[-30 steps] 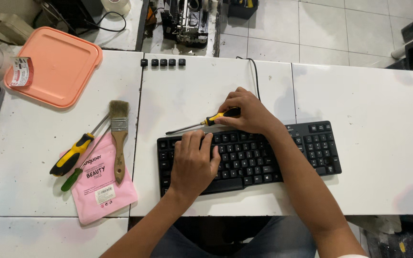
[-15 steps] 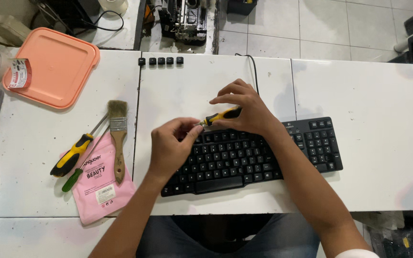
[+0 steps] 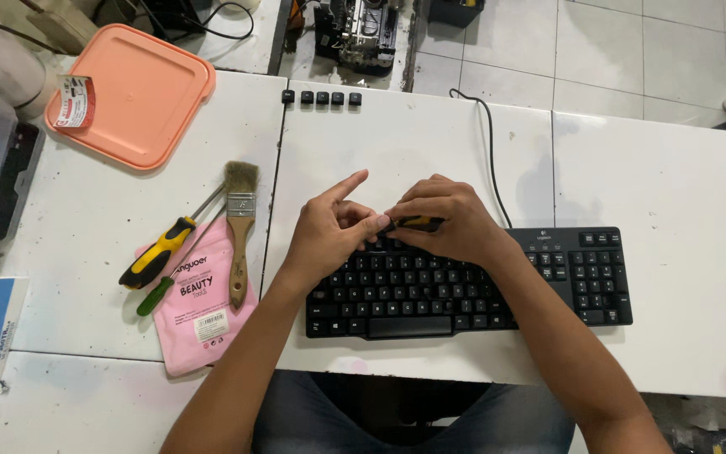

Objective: The person uses a screwdriver to pry off individual keycaps from a black computer keyboard and places them in a row on the white table.

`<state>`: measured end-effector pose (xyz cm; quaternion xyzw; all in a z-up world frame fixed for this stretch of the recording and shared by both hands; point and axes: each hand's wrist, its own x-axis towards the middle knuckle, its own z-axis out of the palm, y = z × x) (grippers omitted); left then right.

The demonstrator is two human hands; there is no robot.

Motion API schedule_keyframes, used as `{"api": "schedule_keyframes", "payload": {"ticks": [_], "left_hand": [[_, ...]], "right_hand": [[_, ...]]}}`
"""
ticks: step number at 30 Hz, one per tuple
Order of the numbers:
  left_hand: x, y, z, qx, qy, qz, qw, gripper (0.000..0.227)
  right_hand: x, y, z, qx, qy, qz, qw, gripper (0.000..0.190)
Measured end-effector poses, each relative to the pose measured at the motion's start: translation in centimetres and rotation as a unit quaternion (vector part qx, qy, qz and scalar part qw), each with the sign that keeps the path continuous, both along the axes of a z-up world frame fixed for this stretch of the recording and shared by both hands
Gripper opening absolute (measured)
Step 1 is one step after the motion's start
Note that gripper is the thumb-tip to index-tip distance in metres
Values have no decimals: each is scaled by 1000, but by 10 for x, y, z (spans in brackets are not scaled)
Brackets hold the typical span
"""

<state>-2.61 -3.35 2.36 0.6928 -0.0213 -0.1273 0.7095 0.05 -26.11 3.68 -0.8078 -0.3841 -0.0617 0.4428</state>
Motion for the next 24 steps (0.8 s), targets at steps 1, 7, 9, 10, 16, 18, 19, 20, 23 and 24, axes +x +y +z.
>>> {"api": "schedule_keyframes", "payload": {"ticks": [1,7,9,10,16,18,19,20,23,24], "left_hand": [[0,0,7,-1,1,0,1000,77],[23,13,-17,236,-281,71,928,37],[33,18,-32,319,-283,-11,905,22],[29,16,-34,314,-281,-16,907,22],[29,19,-34,358,-293,-40,886,16],[29,18,-32,359,-278,-49,890,12],[30,18,-37,360,-274,-49,891,12],[31,17,-42,359,-313,-36,879,13],[30,17,-44,363,-346,-28,865,15],[30,17,-41,371,-342,-35,863,16]], "right_hand": [[2,0,0,-1,1,0,1000,24],[38,-19,-12,13,86,-126,988,25],[62,-34,-26,-41,96,-223,969,24],[72,-38,-34,-45,100,-228,967,24],[140,-23,-57,-90,110,-280,949,27],[139,-2,-48,-65,136,-300,942,23],[143,2,-53,-66,139,-299,942,23],[147,6,-58,-90,138,-323,932,26],[156,14,-64,-121,139,-348,919,26],[160,16,-63,-126,139,-350,918,24]]}}
